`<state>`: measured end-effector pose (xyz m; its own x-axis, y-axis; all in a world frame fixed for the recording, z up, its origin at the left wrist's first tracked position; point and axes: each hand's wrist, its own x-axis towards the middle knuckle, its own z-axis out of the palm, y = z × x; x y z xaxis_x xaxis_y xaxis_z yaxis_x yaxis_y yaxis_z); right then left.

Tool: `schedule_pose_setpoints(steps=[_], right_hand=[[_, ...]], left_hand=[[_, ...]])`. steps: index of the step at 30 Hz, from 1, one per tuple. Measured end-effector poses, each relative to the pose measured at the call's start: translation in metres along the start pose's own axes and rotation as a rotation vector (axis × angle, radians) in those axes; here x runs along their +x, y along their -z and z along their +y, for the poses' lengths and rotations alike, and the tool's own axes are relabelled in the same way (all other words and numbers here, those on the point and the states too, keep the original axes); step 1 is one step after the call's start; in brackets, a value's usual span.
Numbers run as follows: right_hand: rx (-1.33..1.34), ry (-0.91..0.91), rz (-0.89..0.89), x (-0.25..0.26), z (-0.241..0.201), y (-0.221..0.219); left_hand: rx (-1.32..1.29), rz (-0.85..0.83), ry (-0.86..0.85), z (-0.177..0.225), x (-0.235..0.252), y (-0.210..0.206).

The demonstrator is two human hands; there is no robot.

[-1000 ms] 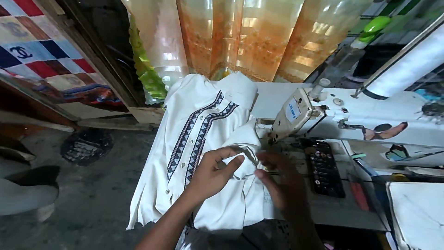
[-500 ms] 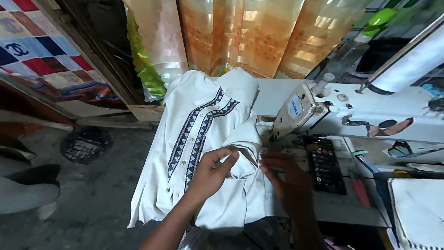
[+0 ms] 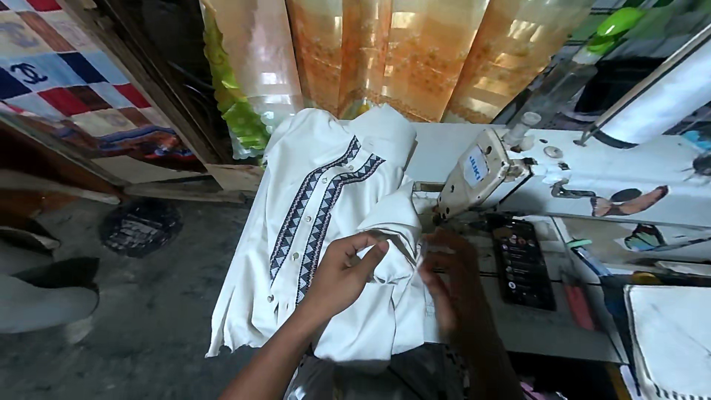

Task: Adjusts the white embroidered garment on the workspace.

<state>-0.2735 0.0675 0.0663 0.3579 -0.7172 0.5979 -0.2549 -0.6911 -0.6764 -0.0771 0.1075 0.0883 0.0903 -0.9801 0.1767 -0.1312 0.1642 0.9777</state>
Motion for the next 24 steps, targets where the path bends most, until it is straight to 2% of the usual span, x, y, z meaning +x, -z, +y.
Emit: schedule_pose_setpoints(steps=[2, 4, 7, 12, 14, 17, 19, 24], right_hand=[[0.115, -0.051, -0.015, 0.002, -0.005, 0.014], [0.089, -0.061, 0.008, 0.003, -0.004, 0.019], [0.0, -0.084, 0.006, 0.003, 0.003, 0.012], [0.144, -0.189, -0.046, 0.005, 0.01, -0.009], [0.265, -0.264, 0.006, 0.006, 0.011, -0.013], [0.356, -0.364, 0.209, 0.007, 0.014, -0.01], [0.222, -0.313, 0.233, 0.008, 0.011, -0.002], [-0.015, -0.047, 0.174, -0.003, 0.004, -0.001]], left_hand=[[0.009, 0.007, 0.016, 0.001, 0.0, 0.001], [0.013, 0.008, 0.021, 0.002, -0.001, 0.001], [0.013, -0.007, 0.013, 0.003, 0.002, -0.001], [-0.002, -0.055, -0.032, 0.001, 0.001, -0.005], [0.0, -0.039, -0.034, 0.0, 0.001, -0.006], [-0.012, 0.004, -0.019, 0.0, 0.0, -0.005], [-0.011, 0.01, -0.013, 0.0, -0.001, -0.004], [-0.004, 0.0, -0.022, -0.001, 0.001, -0.005]])
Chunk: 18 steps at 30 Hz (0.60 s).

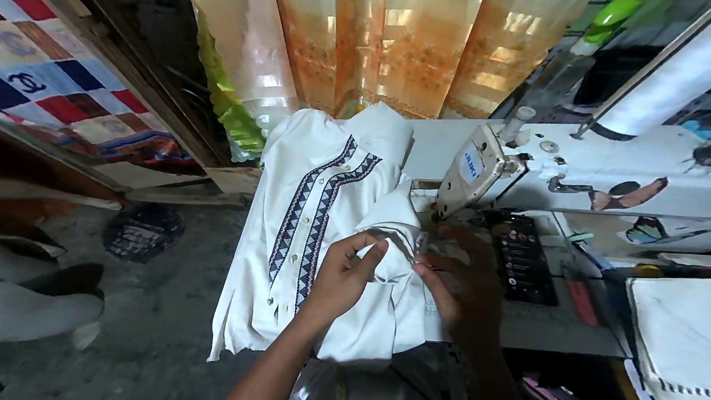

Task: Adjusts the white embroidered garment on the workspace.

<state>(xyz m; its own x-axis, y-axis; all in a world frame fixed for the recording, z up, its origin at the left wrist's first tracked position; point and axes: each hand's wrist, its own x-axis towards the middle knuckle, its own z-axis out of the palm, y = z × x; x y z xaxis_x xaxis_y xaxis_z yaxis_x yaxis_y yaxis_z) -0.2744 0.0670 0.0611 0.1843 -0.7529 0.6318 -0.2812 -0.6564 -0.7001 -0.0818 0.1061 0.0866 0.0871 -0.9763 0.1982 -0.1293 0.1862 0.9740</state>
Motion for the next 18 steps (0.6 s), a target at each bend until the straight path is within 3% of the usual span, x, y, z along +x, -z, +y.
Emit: schedule_pose_setpoints(steps=[7, 13, 18], right_hand=[[-0.212, 0.187, 0.001, -0.002, 0.006, -0.013], [-0.219, 0.114, 0.013, 0.004, 0.006, -0.012], [-0.187, 0.165, -0.006, 0.004, 0.009, -0.017]], left_hand=[[-0.021, -0.016, -0.007, 0.0, 0.0, -0.003], [-0.016, -0.015, 0.003, 0.001, -0.001, -0.001], [-0.002, -0.045, -0.021, 0.0, 0.0, -0.004]])
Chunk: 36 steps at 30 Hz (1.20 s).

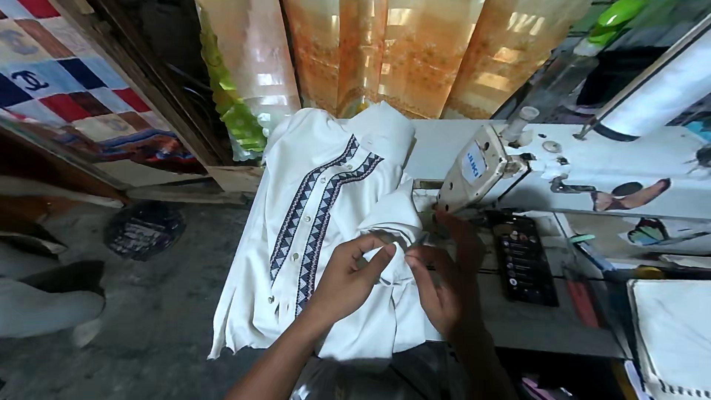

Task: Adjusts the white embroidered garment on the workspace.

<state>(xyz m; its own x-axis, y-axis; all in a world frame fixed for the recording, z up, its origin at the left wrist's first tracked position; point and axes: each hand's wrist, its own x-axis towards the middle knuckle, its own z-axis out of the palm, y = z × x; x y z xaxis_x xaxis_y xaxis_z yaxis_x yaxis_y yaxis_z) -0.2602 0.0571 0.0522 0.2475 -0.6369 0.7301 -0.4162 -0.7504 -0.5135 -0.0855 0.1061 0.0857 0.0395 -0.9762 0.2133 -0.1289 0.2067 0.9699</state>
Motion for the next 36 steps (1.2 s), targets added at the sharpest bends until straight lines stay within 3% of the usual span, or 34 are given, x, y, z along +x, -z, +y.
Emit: schedule_pose_setpoints(steps=[7, 12, 16, 25, 29, 34, 36], right_hand=[[0.041, -0.135, 0.001, 0.0, 0.004, 0.021], [0.268, -0.267, -0.212, -0.001, -0.004, 0.014], [0.345, -0.391, -0.257, 0.001, -0.011, 0.01], [0.642, -0.458, -0.389, -0.001, -0.003, 0.02], [0.621, -0.429, -0.338, -0.003, 0.0, 0.017], [0.623, -0.619, -0.2, -0.005, -0.001, 0.012], [0.638, -0.502, -0.264, -0.006, 0.002, 0.015]], left_hand=[[0.032, 0.01, -0.015, 0.001, 0.0, 0.003], [0.007, -0.008, -0.082, 0.001, 0.003, -0.003], [0.106, 0.058, -0.131, -0.003, 0.006, -0.002], [0.111, 0.069, -0.104, -0.003, 0.007, 0.002], [0.094, 0.046, -0.087, -0.002, 0.007, 0.0], [0.122, -0.012, -0.109, -0.007, 0.004, -0.003], [0.101, 0.007, -0.1, -0.007, 0.005, -0.002]])
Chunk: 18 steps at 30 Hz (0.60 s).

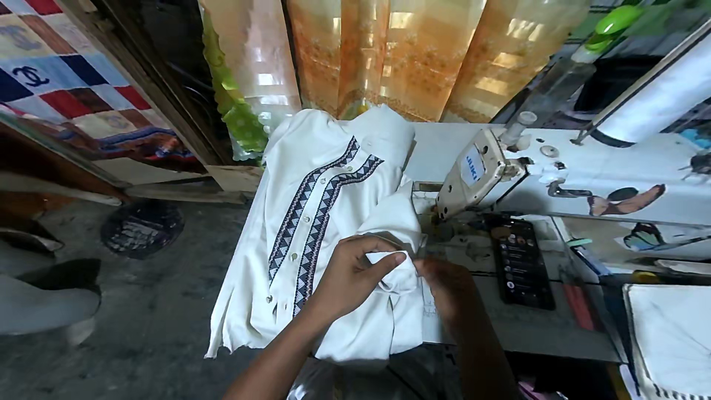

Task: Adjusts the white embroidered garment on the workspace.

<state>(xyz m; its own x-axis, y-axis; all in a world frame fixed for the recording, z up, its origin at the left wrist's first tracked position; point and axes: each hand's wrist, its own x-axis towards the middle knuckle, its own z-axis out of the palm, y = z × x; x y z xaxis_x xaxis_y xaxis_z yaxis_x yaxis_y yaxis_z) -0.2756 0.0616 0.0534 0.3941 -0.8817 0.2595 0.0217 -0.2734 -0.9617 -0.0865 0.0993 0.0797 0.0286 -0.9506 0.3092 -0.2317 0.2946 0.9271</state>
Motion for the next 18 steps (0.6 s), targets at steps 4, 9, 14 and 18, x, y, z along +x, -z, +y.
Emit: schedule_pose_setpoints(steps=[4, 9, 14, 18], right_hand=[[-0.124, -0.032, 0.043, 0.002, -0.006, -0.006], [0.076, -0.195, 0.266, 0.008, -0.012, -0.013], [0.228, -0.103, 0.197, 0.011, -0.009, -0.01], [-0.045, -0.02, 0.194, 0.005, -0.011, -0.004]], left_hand=[[0.022, 0.033, -0.018, 0.0, 0.003, -0.004], [0.33, 0.427, -0.314, -0.015, -0.026, -0.024], [0.598, 0.387, -0.504, -0.041, -0.073, -0.054], [0.648, 0.334, -0.295, -0.048, -0.077, -0.055]])
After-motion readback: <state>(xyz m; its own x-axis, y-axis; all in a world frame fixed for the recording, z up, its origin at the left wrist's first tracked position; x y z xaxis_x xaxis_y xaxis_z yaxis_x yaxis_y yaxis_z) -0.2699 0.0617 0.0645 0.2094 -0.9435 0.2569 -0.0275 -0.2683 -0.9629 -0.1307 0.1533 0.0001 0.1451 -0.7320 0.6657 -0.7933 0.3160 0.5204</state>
